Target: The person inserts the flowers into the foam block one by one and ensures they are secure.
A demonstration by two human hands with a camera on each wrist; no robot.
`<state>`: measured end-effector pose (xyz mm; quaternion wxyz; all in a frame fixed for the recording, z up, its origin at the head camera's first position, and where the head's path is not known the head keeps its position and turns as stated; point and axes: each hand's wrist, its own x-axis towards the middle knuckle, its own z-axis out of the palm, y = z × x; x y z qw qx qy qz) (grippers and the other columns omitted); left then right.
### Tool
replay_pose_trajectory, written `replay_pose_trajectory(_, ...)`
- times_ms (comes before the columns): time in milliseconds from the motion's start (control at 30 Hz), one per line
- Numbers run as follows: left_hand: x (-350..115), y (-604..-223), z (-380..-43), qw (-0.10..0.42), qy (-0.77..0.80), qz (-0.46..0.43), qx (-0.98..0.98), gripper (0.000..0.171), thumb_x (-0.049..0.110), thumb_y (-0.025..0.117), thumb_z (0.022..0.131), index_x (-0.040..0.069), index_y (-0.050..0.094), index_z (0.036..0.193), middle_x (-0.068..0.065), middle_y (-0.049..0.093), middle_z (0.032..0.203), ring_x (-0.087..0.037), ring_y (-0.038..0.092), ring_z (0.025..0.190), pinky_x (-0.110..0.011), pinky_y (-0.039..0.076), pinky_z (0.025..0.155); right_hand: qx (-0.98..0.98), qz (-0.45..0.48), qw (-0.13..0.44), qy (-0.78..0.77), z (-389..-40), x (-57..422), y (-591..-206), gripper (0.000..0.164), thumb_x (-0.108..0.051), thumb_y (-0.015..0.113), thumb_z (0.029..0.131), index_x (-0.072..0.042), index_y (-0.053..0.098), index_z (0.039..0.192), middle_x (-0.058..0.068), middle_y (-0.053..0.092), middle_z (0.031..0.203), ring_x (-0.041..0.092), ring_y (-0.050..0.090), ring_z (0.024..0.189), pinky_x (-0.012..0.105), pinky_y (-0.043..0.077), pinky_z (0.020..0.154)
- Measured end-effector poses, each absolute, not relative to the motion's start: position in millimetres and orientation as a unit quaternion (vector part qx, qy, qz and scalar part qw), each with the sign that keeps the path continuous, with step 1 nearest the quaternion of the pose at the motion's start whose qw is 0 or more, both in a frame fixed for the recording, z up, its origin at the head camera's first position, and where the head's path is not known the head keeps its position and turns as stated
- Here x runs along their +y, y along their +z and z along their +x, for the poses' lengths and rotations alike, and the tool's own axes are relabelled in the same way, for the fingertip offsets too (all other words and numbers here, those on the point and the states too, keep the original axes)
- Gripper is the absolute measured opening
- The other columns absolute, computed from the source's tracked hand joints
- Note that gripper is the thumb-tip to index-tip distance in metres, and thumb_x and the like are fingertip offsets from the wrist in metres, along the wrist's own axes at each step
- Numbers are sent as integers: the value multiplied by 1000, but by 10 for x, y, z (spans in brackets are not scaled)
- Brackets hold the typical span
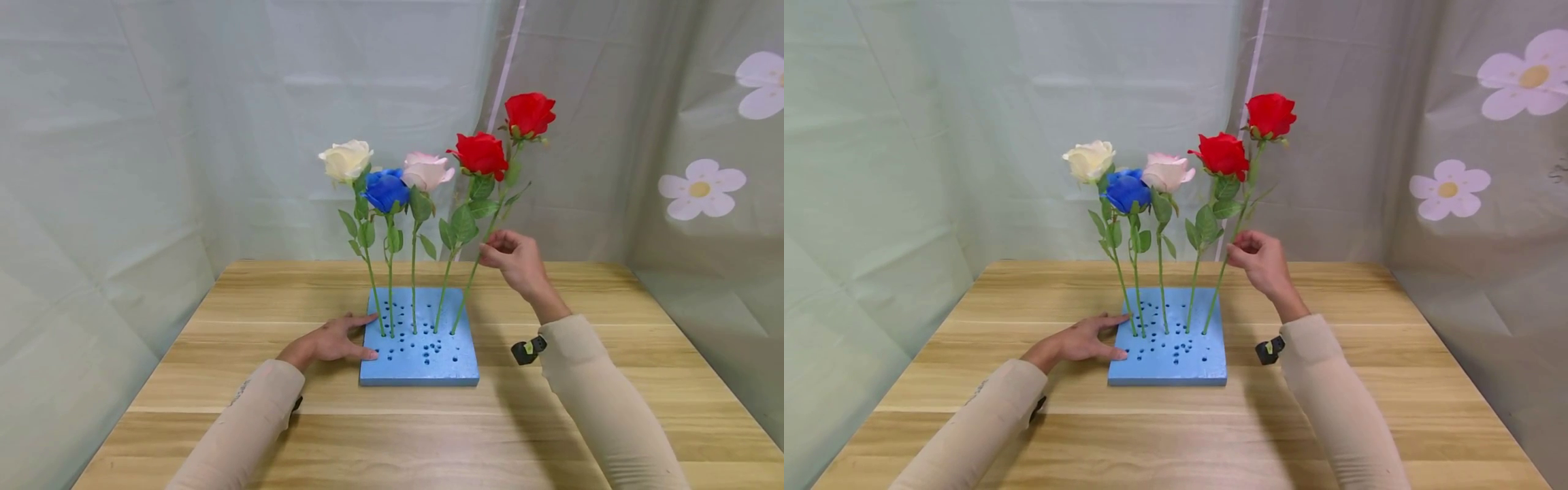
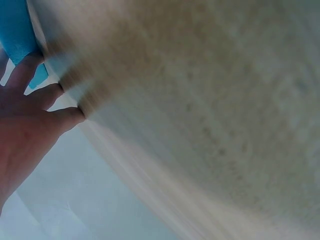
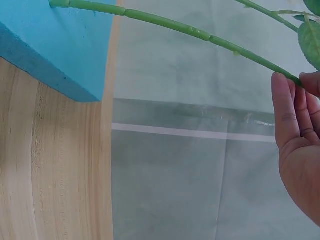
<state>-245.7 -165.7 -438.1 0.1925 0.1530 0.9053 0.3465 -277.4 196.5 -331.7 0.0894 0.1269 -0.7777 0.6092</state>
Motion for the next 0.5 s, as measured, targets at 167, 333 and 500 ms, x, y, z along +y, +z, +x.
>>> replay_pose_trajectory(167,-1656,-4373,-2447,194,352,154,903,89,46,83,80,27,40,155,-25,17,162,-42,7,150,-65,19,114,-788,132,90,595,-2759,1952,-3335,23,-8,67,96,11,60,107,6,65,86,13,70,76,24,58,74)
replay_pose_trajectory(333,-1655,-4365,-2443,191,353,155,903,88,45,83,80,27,39,155,-25,17,162,-42,7,150,-65,19,113,-796,134,89,583,-2758,1944,-3365,21,-8,66,96,9,61,107,10,66,90,11,70,76,24,58,74)
replay_pose_trajectory(500,-1650,-4355,-2433,192,354,153,903,89,46,83,80,27,39,155,-24,18,162,-42,7,150,-65,19,113,-805,140,95,569,-2751,1938,-3393,17,-8,66,96,7,61,101,14,68,92,14,71,77,24,58,73)
